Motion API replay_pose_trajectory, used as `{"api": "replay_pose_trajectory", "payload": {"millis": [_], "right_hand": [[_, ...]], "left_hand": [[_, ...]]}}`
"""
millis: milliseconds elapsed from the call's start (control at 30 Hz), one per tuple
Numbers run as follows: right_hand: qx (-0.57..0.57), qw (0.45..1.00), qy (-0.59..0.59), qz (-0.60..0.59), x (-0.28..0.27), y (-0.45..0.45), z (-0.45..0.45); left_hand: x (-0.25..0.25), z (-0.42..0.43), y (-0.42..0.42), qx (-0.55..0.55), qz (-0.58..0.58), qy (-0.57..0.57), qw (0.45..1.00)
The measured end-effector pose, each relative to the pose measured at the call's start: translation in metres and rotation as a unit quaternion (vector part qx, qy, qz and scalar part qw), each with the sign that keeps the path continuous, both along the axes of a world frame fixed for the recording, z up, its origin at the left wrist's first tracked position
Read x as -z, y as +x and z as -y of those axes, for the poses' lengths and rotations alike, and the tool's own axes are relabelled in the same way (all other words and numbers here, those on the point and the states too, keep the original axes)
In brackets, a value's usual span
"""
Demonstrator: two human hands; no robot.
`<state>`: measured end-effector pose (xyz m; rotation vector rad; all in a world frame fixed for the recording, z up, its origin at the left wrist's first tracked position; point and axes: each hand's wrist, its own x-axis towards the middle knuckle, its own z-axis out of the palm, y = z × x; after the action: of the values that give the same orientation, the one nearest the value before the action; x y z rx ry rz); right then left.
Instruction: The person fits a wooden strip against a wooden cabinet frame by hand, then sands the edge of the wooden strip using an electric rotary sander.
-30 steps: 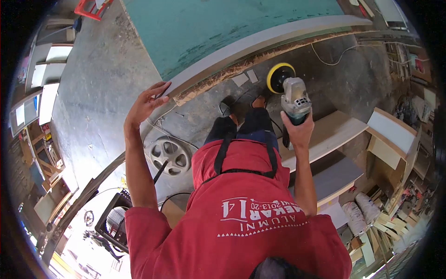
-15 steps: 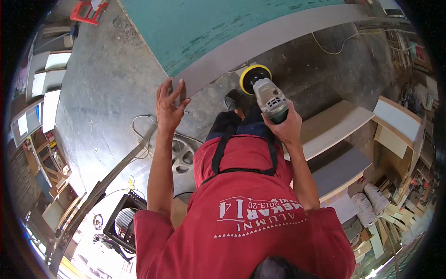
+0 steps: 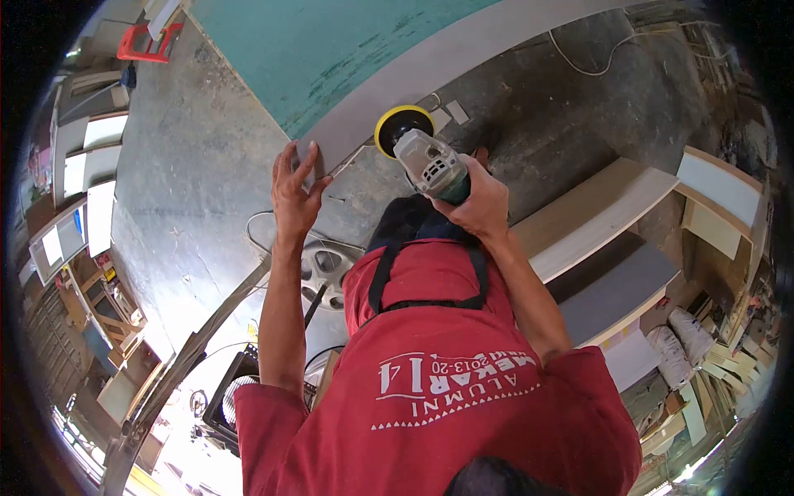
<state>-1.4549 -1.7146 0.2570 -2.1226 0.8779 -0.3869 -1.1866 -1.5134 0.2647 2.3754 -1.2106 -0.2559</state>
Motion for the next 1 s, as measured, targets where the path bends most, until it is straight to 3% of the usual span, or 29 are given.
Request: {"api": "replay_pose_trajectory", "payload": {"millis": [400, 867, 1000], "right_hand": [[0.075, 0.997, 0.002, -0.013, 0.01, -0.019, 0.054], [0.134, 0.991, -0.013, 0.01, 0.008, -0.057, 0.208], [0.142, 0.989, -0.033, 0.001, 0.011, -0.071, 0.255]], "left_hand": [[-0.005, 0.002, 0.001, 0.003, -0.01, 0.024, 1.0], [-0.015, 0.012, -0.006, -0.044, -0.089, 0.063, 0.993], [-0.016, 0.013, -0.007, -0.045, -0.055, 0.115, 0.991]]}}
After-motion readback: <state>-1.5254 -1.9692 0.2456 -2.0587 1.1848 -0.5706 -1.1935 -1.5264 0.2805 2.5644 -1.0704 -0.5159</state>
